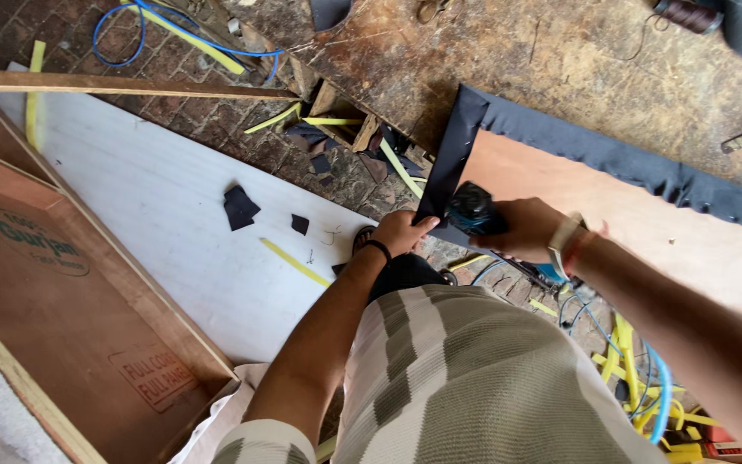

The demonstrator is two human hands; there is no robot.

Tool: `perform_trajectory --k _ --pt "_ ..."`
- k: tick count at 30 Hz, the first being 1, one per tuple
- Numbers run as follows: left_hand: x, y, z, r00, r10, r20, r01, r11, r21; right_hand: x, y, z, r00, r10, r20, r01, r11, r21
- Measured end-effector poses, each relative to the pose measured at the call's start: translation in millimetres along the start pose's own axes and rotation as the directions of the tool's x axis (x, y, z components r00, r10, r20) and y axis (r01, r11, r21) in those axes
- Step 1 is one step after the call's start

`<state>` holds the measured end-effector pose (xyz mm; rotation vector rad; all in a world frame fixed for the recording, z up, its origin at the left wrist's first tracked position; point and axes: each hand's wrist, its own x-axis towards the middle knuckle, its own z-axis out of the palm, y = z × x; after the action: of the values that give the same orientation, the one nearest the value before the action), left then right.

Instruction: The person staples dark fabric over the edge of a long wooden panel using a pneumatic nail gun, pressing and stretching the fabric flat with their hands as they work along the frame. They then use scissors to trim away the excess fabric overhanging the panel edge.

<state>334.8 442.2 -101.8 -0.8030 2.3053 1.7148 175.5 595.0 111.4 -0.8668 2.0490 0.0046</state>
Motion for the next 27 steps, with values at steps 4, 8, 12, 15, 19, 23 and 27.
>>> perform_trajectory --k 4,8,12,15,19,23,27 --pt "1.2 -4.9 3.9 1.0 0.004 -0.015 -0.004 1.0 -0.017 3.9 -57.9 -7.1 0.998 -0.029 0.064 0.048 0.946 -0.32" --pt "-3.9 -0.9 3.1 1.0 -0.018 -0.023 0.017 0.999 -0.036 9.6 -75.8 -11.8 0.982 0.139 0.127 -0.116 0.977 -0.178" --pt "-5.5 2.4 0.5 1.0 -0.019 -0.018 0.018 0.998 -0.06 13.6 -80.3 -17.6 0.982 0.129 0.141 -0.097 0.973 -0.211" --pt "-3.6 -1.1 2.8 0.999 0.031 -0.034 -0.033 0.997 -0.063 14.3 -79.8 -18.8 0.984 0.126 0.13 -0.096 0.972 -0.214" --pt "-0.7 -10.2 10.6 0.998 0.038 -0.049 -0.042 0.995 -0.092 14.2 -79.5 -16.2 0.979 0.15 0.135 -0.131 0.982 -0.139" --pt "2.4 -15.0 15.6 0.996 0.045 -0.078 -0.05 0.996 -0.069 13.6 -87.4 -14.5 0.976 0.153 0.152 -0.129 0.979 -0.156" --pt "2.0 -13.7 16.2 0.995 0.024 -0.092 -0.03 0.998 -0.058 12.2 -100.6 -12.4 0.969 0.2 0.147 -0.147 0.94 -0.308"
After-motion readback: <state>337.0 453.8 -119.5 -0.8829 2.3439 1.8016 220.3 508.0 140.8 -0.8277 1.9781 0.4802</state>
